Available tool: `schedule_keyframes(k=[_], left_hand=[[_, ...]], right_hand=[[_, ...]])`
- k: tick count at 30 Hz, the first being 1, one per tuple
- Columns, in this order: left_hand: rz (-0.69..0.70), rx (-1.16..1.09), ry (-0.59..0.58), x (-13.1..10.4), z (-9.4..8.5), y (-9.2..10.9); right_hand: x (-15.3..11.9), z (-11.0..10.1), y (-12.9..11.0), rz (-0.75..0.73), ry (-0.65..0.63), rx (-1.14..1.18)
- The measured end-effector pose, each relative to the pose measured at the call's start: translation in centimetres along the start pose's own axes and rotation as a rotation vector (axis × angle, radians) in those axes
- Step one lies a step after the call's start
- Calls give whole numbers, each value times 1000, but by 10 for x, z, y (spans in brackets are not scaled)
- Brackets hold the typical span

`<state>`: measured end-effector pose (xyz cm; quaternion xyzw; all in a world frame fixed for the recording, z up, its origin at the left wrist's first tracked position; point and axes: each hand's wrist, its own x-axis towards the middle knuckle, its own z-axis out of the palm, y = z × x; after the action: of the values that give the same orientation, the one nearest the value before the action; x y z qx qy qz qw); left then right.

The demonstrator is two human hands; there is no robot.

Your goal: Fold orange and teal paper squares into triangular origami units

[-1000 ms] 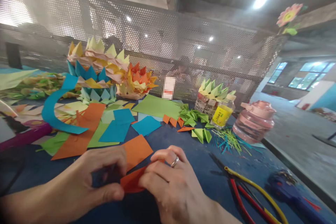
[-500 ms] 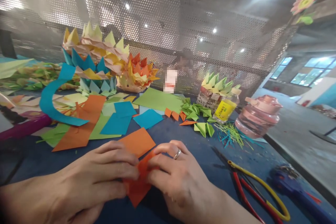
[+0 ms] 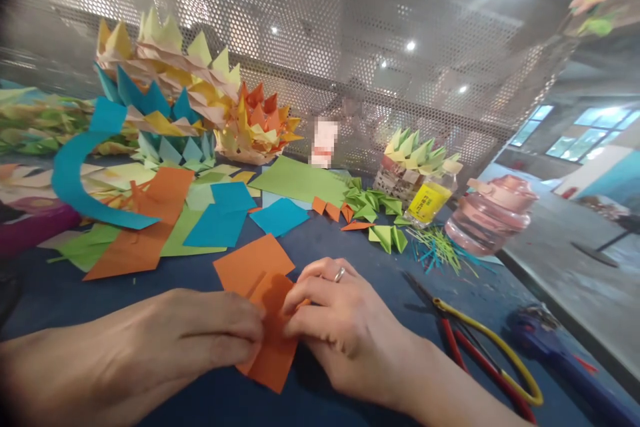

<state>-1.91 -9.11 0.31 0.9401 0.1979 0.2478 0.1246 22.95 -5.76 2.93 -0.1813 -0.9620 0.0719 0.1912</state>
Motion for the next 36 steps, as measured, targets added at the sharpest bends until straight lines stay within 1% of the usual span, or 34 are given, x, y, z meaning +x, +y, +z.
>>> schedule_keyframes(k=[4,7,13,17,20,23,26,32,36], left_hand=[[-8,-35,-31,-3,7,-3],[-29,-80,-50,-7,12,-5],[-35,-121,-71,-13,19,-8],[-101,-194,-79,-8,16,-5],[-171,-302,-44,-2,11,-4],[-246,-416,2,2,7,-8],[-281,-471,18,3,7,-14],[-361,-416,69,10,15,-15],[-374,-333,92,15,21,-13]], right_hand=[[6,-6,-9,28,-156,87],[8,-7,-9,54,-195,169],[5,-2,-5,80,-176,301],[3,3,-9,207,-188,326],[1,6,-12,287,-162,284],[0,9,-13,306,-149,276],[0,11,-12,304,-146,291],[-1,15,-12,332,-94,267],[-1,16,-14,342,-79,234]])
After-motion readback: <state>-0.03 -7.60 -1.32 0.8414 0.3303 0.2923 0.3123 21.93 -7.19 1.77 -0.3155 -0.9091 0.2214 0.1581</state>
